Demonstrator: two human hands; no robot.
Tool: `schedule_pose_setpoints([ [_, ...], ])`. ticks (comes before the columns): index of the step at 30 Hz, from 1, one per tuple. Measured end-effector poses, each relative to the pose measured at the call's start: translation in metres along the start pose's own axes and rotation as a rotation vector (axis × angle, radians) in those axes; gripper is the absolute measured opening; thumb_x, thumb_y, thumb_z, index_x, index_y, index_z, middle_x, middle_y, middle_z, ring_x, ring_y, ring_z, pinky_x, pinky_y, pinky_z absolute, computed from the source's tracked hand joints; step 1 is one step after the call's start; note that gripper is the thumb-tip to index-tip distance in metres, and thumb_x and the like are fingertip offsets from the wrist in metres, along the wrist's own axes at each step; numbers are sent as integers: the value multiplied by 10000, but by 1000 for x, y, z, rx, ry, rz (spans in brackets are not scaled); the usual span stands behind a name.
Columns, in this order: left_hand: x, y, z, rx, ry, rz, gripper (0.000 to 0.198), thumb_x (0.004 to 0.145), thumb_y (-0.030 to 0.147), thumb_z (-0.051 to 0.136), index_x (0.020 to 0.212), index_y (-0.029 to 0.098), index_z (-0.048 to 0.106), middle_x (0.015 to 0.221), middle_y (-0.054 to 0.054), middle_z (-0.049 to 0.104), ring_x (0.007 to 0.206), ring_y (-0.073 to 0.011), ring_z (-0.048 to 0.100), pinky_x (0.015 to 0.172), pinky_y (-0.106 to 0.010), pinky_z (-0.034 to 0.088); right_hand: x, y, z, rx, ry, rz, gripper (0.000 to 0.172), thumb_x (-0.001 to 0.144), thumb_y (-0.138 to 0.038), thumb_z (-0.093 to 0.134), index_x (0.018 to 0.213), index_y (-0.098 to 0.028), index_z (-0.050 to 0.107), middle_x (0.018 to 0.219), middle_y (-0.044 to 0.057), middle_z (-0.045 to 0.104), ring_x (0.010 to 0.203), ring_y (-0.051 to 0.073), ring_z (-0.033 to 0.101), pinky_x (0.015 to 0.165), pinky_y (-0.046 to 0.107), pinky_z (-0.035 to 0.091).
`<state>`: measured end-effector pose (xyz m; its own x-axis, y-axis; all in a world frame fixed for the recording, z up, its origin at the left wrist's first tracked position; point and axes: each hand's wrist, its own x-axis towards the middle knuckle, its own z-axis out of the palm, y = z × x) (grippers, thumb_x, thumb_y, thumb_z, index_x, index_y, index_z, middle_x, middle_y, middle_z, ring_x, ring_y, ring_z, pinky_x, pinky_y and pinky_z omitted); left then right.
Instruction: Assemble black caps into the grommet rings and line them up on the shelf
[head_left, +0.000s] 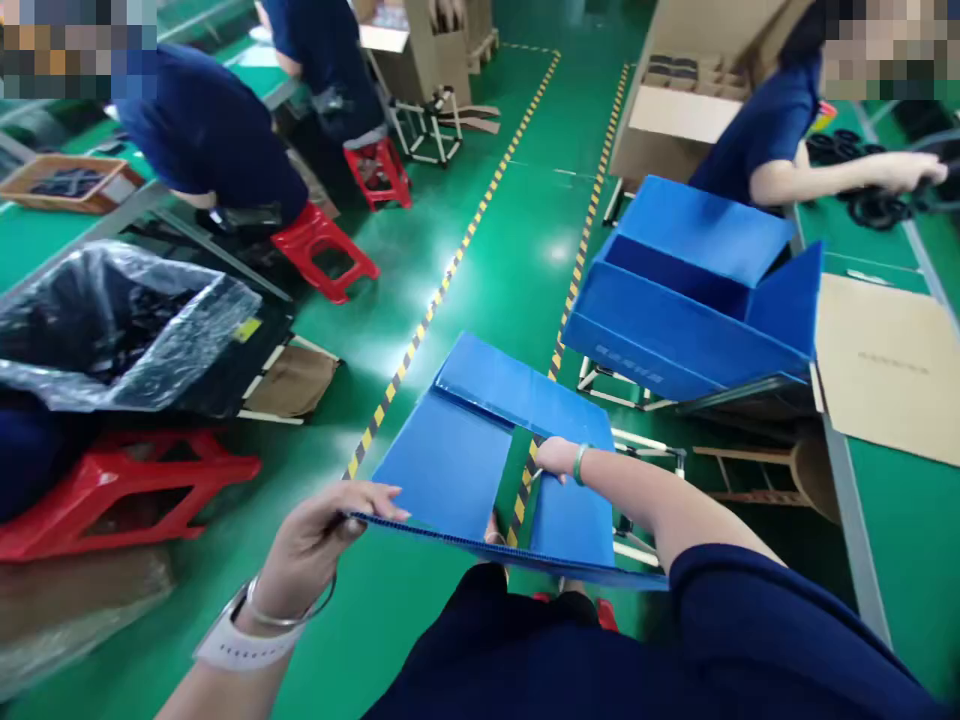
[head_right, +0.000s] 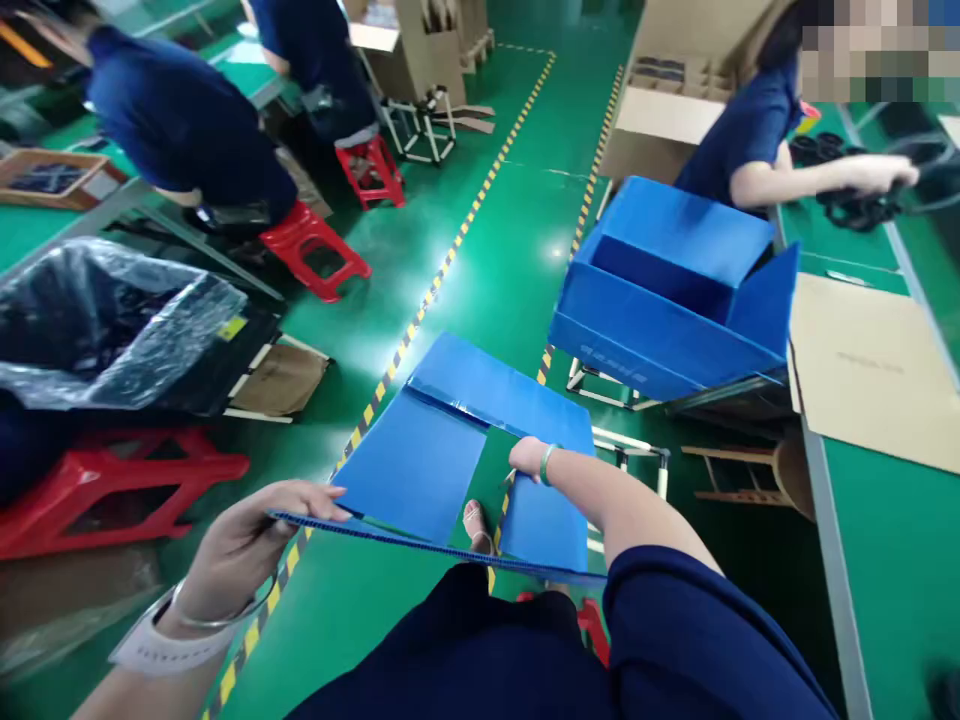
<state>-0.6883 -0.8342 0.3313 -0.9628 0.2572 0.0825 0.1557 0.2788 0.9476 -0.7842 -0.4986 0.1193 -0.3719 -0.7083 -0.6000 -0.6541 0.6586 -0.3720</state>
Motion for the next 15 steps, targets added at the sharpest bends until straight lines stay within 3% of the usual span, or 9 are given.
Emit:
schedule_pose_setpoints([
  [3, -9, -34, -81, 97, 12, -176, 355, 909, 518, 566, 853, 204, 722, 892, -103, 764, 919, -276, 720, 907, -451, 563, 24, 9, -59, -219, -85, -15, 237, 945, -350, 659, 864, -127, 652, 820, 2, 653, 727, 137, 631, 702, 290, 549],
  [6, -31, -69, -157, 179, 183, -385, 526, 783, 685, 624, 900, 187, 745, 944, -120, 764, 921, -296, 698, 897, -454, 550, 36, 15, -138, -417, -18, 11, 172, 953, -309, 649, 961, -137, 650, 973, 36, 658, 801, 152, 641, 719, 291, 542],
  [8, -49, -84, -197, 161, 304, -488, 607, 716, 747, 643, 919, 184, 749, 972, -113, 764, 948, -296, 682, 936, -456, 529, 40, 13, -196, -527, 61, 21, 139, 946, -251, 641, 998, -122, 643, 1030, 75, 652, 784, 162, 646, 668, 272, 506],
  [11, -75, -90, -236, 80, 410, -580, 649, 630, 785, 679, 905, 203, 763, 962, -85, 774, 943, -285, 684, 946, -432, 533, 45, 3, -278, -656, 157, -3, 94, 921, -166, 616, 994, -112, 641, 1020, 118, 650, 733, 176, 655, 590, 256, 419],
  [15, -88, -86, -263, 39, 444, -550, 511, 612, 723, 740, 808, 252, 777, 809, -21, 784, 761, -239, 711, 782, -419, 602, 45, -11, -373, -796, 234, -51, 86, 903, -138, 594, 972, -124, 644, 966, 120, 652, 715, 183, 649, 550, 260, 343],
])
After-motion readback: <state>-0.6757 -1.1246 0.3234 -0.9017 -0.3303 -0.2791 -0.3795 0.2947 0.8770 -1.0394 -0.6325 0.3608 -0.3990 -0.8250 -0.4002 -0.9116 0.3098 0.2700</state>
